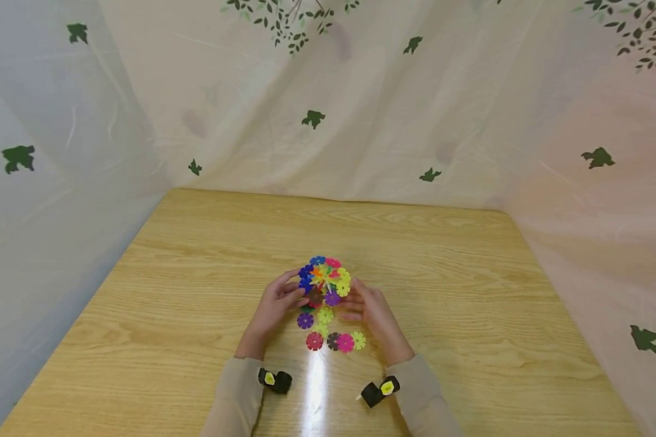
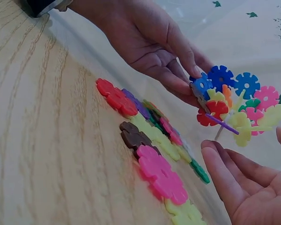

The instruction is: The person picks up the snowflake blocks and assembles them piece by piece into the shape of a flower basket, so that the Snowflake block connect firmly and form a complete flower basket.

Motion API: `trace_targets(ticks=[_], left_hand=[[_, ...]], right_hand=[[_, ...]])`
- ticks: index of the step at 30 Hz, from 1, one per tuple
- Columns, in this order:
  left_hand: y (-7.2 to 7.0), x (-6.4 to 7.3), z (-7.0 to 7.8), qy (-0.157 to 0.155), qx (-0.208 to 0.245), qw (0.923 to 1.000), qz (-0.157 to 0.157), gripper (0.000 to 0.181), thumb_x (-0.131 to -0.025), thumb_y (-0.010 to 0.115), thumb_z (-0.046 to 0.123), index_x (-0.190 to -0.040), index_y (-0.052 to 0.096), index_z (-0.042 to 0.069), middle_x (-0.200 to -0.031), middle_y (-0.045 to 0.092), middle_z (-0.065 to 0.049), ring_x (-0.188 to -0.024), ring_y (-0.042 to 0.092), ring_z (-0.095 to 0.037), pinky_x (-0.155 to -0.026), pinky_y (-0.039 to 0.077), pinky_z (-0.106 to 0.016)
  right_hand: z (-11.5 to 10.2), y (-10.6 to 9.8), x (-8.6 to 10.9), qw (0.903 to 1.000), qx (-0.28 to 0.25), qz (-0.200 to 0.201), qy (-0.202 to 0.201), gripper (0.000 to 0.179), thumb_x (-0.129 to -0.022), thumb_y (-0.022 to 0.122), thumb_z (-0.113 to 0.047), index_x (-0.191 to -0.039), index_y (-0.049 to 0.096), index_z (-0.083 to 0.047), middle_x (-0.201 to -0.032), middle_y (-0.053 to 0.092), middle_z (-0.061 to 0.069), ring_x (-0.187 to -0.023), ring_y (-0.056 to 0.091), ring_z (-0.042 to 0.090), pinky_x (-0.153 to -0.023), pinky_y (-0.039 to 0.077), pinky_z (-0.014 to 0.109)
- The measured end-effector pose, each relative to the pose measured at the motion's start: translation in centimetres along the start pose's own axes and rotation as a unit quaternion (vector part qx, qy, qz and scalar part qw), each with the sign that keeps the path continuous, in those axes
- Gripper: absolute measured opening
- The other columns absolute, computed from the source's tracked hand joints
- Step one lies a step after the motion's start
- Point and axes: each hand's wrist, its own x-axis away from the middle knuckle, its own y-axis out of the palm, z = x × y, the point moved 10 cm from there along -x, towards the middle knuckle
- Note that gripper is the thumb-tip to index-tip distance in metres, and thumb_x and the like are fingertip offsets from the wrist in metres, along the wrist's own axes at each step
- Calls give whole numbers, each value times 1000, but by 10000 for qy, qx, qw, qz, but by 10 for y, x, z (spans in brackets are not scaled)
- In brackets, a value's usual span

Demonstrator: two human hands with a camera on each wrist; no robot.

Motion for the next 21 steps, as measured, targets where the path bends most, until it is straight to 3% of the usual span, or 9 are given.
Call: trace_targets(ticks=[5, 12, 21], left_hand=[[1, 0, 2, 98, 1, 9999, -94, 50, -97, 48, -7, -145, 37, -2, -105, 58, -15, -86, 66, -7, -86, 59, -29], [9, 0, 8, 329, -166, 9983, -457, 49, -95, 47, -10, -143, 36, -8, -118, 53, -41, -88, 67, -6, -86, 59, -28], [7, -1, 8, 312, -300, 9983, -378, 48, -96, 46, -8, -143, 37, -7, -120, 53, -42, -96, 67, -17, -87, 59, -28]], right_hand=[[2, 4, 0, 9996, 41, -269, 26, 64, -102, 44, -44, -128, 49, 14, -94, 70, 7, -88, 69, 17, -81, 61, 34], [0, 12, 2, 9977, -263, -619, 64, 63, -103, 41, -44, -135, 47, 10, -93, 74, 4, -81, 71, 16, -80, 61, 35], [-1, 15, 4, 9956, -367, -850, 130, 70, -102, 38, -49, -134, 43, 13, -91, 71, 0, -81, 69, 17, -77, 62, 33]])
